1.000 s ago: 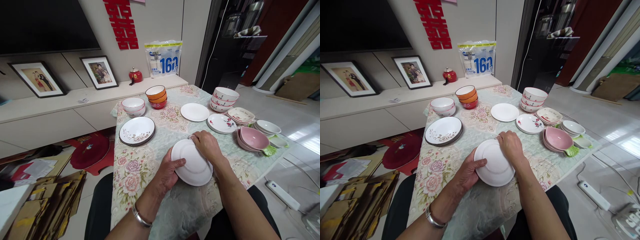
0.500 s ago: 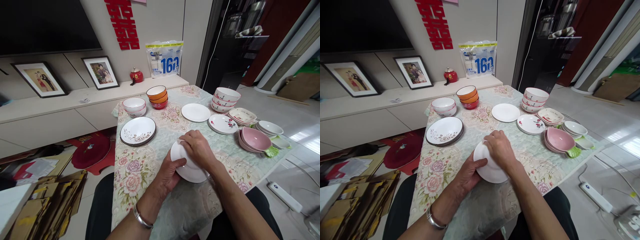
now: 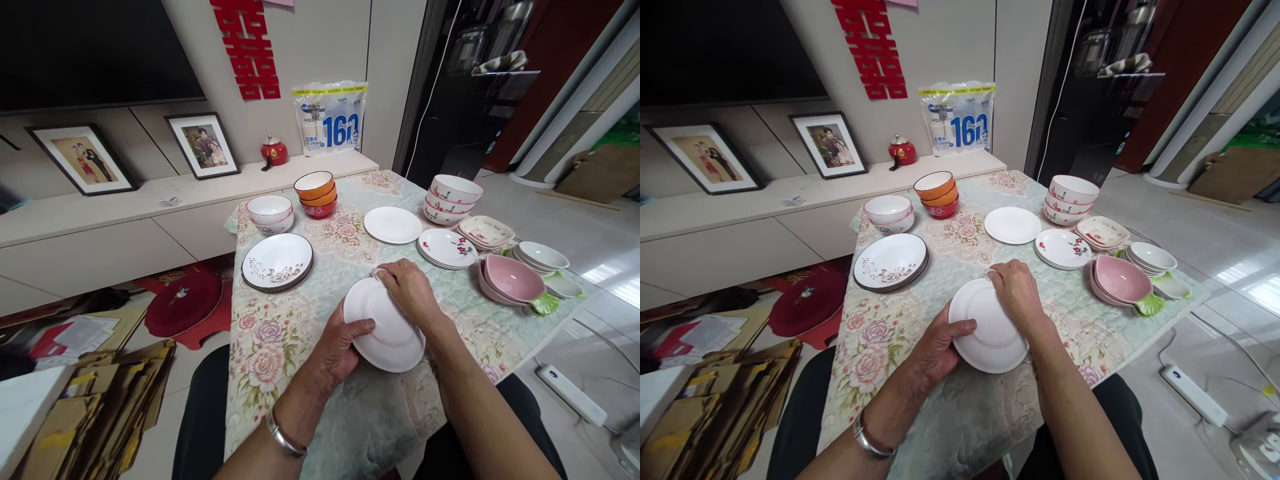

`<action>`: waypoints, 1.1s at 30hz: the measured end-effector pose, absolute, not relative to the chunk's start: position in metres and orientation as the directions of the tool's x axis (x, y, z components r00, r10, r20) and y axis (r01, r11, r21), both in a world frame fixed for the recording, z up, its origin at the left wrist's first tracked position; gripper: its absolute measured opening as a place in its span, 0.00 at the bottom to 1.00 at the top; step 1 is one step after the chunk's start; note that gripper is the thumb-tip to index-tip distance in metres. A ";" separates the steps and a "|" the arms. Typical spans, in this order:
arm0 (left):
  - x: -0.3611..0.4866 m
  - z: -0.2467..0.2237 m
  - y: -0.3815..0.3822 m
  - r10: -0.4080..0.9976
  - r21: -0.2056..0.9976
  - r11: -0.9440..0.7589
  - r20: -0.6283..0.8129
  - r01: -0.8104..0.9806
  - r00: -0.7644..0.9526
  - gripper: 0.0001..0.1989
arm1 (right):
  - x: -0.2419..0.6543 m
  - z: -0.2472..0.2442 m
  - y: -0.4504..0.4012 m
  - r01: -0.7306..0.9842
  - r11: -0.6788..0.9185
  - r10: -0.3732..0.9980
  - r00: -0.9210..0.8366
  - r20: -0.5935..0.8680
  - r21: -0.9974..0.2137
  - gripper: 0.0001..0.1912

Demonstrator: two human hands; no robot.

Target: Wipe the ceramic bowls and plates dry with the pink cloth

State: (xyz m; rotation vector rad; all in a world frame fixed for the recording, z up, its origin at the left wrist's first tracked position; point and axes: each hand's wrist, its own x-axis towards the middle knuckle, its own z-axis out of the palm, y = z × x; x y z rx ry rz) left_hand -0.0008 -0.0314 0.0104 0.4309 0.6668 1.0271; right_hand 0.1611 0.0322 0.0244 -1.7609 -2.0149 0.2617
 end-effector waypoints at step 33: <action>0.004 0.010 -0.034 0.878 0.611 0.477 -0.374 -0.632 0.300 0.33 | 0.131 0.045 0.010 0.855 0.442 0.887 -0.373 0.273 -0.272 0.14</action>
